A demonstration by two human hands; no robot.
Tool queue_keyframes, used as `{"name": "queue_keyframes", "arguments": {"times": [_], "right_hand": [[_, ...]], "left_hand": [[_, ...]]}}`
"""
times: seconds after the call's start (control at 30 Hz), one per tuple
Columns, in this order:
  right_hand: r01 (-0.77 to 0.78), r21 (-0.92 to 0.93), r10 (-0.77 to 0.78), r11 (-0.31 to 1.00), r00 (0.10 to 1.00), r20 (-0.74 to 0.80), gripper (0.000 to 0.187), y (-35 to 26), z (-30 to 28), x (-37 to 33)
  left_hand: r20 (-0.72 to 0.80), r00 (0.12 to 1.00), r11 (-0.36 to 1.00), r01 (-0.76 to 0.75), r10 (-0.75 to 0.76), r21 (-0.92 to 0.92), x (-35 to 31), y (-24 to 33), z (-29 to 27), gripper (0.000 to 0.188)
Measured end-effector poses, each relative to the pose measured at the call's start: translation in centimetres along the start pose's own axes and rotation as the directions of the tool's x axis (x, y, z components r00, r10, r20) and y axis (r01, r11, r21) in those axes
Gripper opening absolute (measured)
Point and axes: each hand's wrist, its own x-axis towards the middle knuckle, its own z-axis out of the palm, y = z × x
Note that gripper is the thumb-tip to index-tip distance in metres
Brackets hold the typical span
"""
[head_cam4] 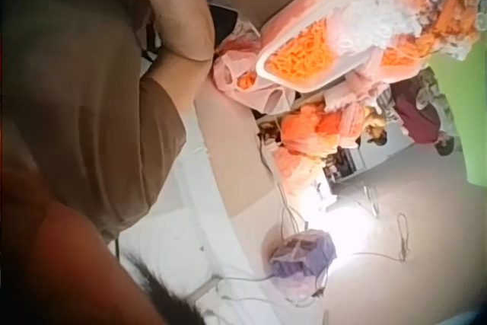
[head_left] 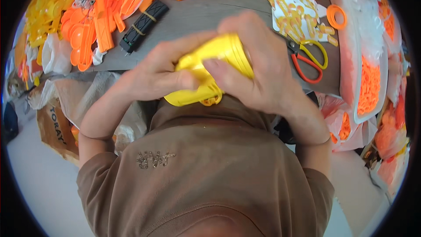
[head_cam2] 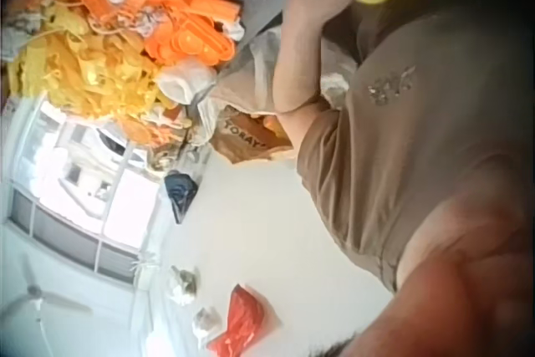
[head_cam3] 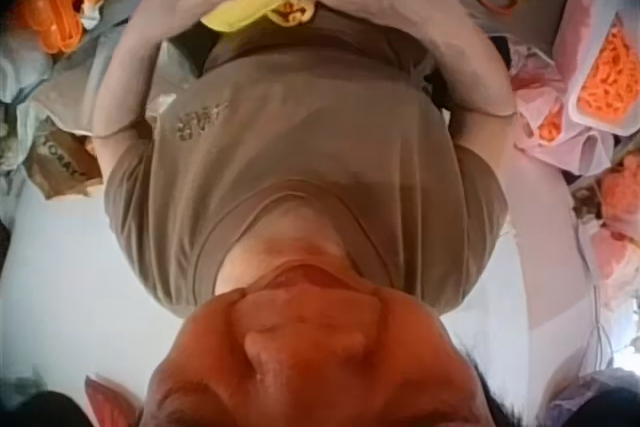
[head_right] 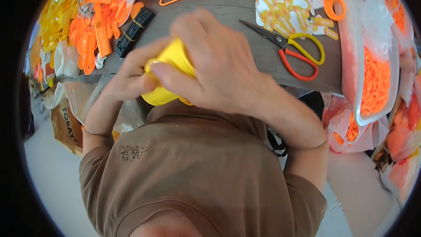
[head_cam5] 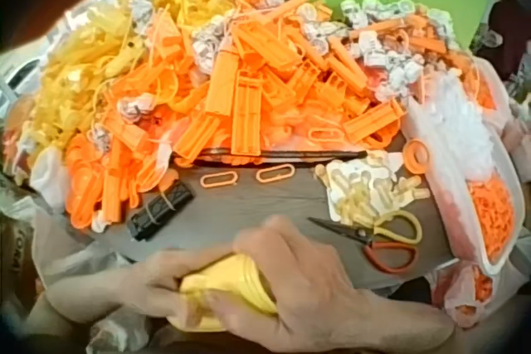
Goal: Assembling components of a plastic toy bubble gun at a workbench.
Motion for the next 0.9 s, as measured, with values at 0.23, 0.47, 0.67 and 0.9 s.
{"name": "queue_keyframes", "arguments": {"times": [0.23,0.47,0.67,0.9], "right_hand": [[-0.22,0.271,0.03,0.937,0.825,0.564,0.085,-0.9,-5.6,8.5],[-0.261,0.36,0.307,0.896,0.949,-0.077,0.037,0.4,-2.9,2.2],[-0.18,0.327,0.23,0.928,0.966,-0.119,0.056,0.6,-0.7,-1.5],[-0.305,0.488,0.418,0.818,0.898,-0.139,0.054,-0.5,0.5,-1.8]], "left_hand": [[-0.249,0.966,0.933,-0.151,0.07,-0.327,1.2,-0.3,-1.8,0.081],[-0.675,0.717,0.699,-0.574,0.176,-0.427,1.6,-2.5,-4.0,0.074],[-0.637,0.737,0.76,-0.542,0.224,-0.36,2.8,-1.2,-2.7,0.083],[-0.64,0.725,0.87,-0.461,0.254,-0.177,2.1,-0.3,-0.7,0.086]]}}
